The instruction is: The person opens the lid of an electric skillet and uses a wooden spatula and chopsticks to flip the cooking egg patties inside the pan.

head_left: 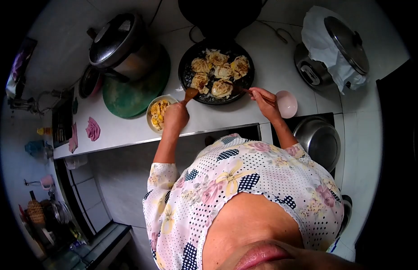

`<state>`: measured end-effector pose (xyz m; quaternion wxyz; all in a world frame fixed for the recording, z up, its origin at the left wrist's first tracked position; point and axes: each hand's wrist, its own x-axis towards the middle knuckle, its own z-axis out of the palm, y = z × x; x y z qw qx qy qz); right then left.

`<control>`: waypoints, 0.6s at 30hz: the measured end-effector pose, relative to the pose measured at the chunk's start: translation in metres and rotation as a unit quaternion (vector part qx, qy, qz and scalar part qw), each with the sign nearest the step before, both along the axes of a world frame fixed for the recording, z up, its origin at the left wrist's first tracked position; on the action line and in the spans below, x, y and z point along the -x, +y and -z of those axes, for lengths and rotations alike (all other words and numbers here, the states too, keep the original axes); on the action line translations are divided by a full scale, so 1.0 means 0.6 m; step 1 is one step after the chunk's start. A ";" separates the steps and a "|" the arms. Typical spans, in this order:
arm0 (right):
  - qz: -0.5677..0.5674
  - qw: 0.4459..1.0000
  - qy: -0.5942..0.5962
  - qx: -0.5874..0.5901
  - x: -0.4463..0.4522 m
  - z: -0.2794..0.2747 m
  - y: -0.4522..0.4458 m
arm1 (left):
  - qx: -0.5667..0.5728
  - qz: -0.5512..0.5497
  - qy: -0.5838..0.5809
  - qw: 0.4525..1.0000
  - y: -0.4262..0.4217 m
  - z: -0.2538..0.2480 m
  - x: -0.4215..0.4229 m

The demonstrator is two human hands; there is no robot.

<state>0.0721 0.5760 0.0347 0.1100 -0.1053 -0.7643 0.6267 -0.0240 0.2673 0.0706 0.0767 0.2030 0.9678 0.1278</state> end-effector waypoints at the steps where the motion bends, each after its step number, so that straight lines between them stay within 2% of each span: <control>1: 0.014 1.000 -0.003 -0.022 0.001 -0.001 0.004 | -0.001 0.012 -0.009 1.000 0.007 0.001 -0.002; 4: 0.027 0.997 0.011 -0.077 -0.006 0.014 0.012 | -0.017 0.017 -0.037 0.999 0.017 -0.005 -0.012; 7: 0.012 0.999 -0.034 0.030 -0.015 0.009 0.003 | -0.046 0.008 -0.045 0.998 0.011 0.003 -0.016; 10: 0.007 0.996 -0.044 0.079 -0.010 0.028 0.015 | -0.078 0.008 -0.019 0.997 0.008 -0.001 -0.019; 16: 0.069 0.996 0.013 0.054 0.035 0.008 0.009 | -0.126 0.006 0.032 0.992 0.024 0.012 0.000; 18: 0.071 0.996 0.045 -0.008 0.055 0.036 0.014 | -0.126 0.009 0.040 0.991 0.049 0.029 0.015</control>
